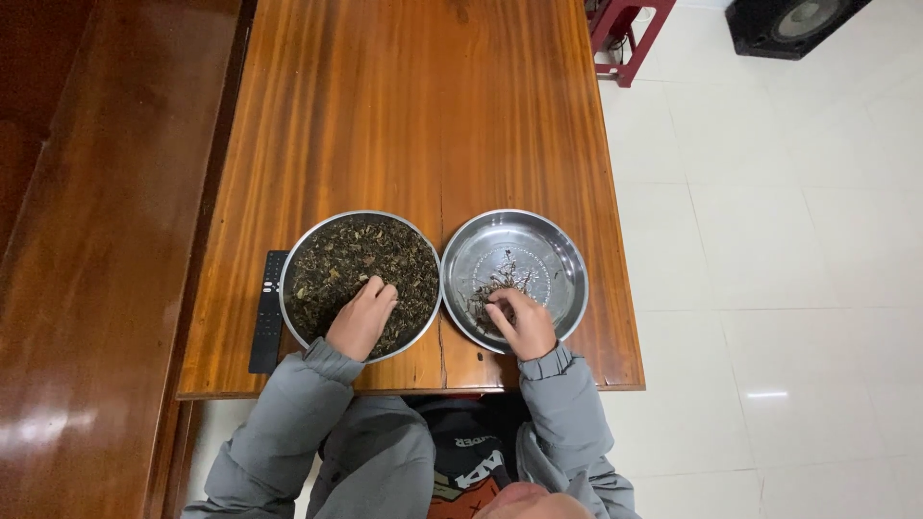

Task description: Sorting dried tea leaves by manually picking out stems and debris.

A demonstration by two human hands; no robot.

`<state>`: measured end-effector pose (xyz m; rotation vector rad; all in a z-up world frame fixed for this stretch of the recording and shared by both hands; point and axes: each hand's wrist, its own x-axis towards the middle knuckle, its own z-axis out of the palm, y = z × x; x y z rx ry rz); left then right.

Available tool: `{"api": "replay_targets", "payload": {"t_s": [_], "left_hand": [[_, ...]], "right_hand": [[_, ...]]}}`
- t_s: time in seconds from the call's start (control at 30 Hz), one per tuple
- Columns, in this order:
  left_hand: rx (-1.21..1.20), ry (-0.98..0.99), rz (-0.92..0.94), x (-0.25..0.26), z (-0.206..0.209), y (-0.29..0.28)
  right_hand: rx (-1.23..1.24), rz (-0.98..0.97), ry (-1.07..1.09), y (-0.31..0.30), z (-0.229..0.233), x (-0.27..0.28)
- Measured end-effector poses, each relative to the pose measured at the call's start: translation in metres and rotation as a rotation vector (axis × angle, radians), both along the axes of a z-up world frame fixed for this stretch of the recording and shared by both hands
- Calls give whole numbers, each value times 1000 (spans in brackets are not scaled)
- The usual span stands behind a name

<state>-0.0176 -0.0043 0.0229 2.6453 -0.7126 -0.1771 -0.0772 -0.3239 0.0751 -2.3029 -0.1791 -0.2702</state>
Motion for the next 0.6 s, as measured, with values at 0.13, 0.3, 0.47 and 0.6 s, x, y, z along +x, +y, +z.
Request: {"api": "replay_targets", "payload": {"t_s": [0.13, 0.3, 0.47, 0.6], "left_hand": [[-166, -102, -59, -12, -10, -12], [-205, -273, -183, -32, 12, -48], [-284, -216, -235, -40, 26, -79], [-280, -223, -280, -43, 56, -86]], "right_hand": [[74, 58, -4, 8, -3, -1], [165, 187, -47, 27, -20, 2], [193, 259, -25, 43, 15, -3], [229, 227, -6, 37, 10, -5]]}}
